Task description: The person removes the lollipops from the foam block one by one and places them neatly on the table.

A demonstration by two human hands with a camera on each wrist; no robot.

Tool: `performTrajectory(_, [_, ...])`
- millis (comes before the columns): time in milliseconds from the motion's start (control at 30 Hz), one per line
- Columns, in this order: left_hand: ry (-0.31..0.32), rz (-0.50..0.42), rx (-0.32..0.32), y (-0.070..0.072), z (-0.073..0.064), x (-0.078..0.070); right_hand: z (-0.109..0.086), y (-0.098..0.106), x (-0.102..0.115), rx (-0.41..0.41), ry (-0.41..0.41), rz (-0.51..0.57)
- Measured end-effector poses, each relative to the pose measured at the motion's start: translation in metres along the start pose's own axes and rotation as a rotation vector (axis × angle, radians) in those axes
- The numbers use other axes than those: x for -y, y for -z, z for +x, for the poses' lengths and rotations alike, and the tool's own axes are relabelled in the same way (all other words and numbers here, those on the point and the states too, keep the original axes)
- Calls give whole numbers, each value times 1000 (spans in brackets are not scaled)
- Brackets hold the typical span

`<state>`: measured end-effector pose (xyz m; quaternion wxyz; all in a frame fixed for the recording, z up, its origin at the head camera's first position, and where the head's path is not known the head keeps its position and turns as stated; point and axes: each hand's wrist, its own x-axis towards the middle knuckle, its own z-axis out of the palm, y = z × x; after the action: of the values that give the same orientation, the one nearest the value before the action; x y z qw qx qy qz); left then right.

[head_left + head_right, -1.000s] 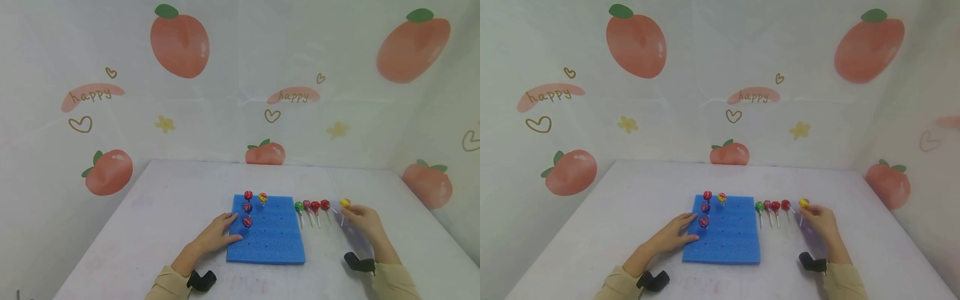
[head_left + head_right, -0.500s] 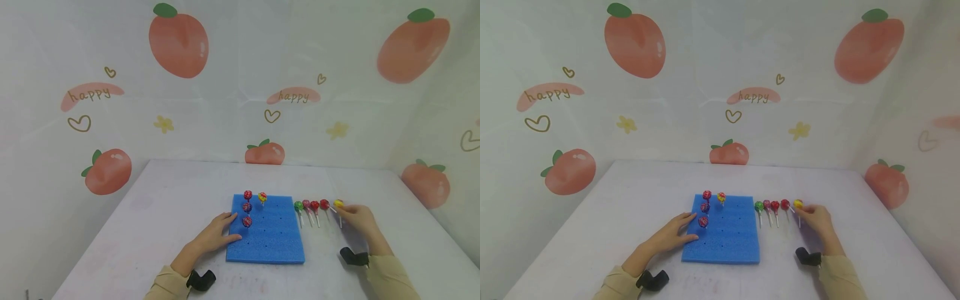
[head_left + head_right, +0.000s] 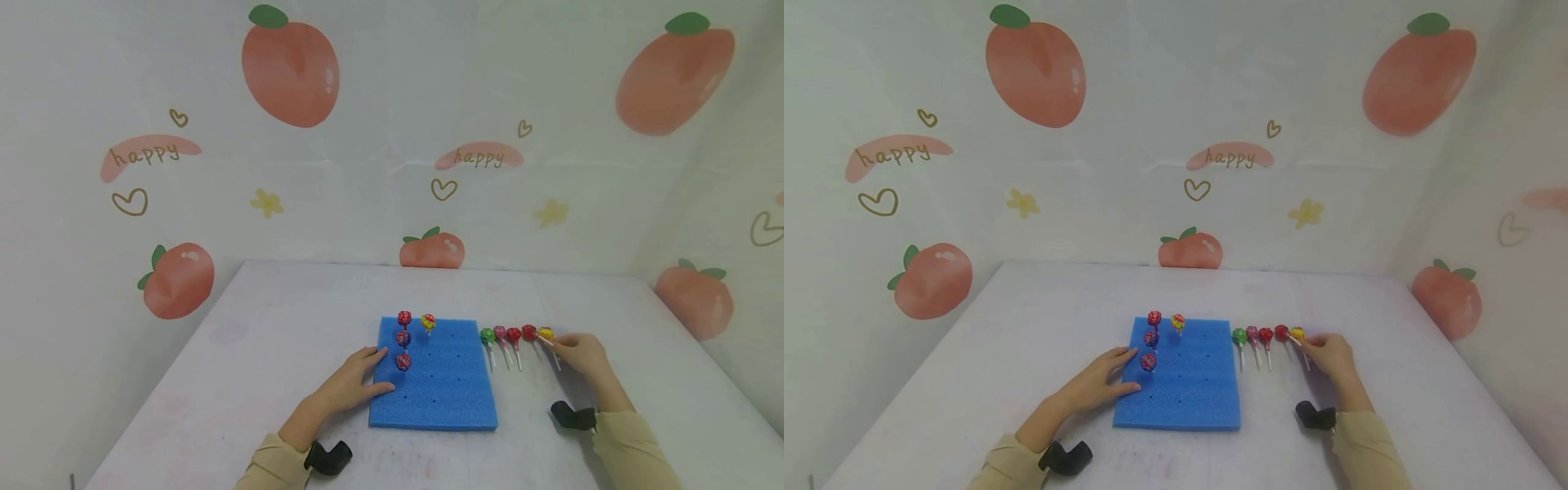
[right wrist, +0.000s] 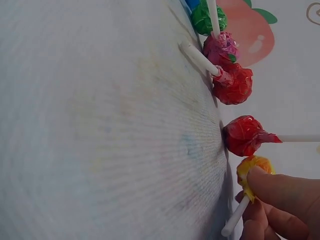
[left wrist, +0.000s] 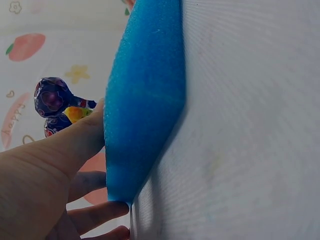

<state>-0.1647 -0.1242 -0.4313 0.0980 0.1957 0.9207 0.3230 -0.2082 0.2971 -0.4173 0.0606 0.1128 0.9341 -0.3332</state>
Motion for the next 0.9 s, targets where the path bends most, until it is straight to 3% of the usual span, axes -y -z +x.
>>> performTrajectory(900, [13, -12, 3, 2, -2, -3, -5, 4, 4, 35, -54, 18])
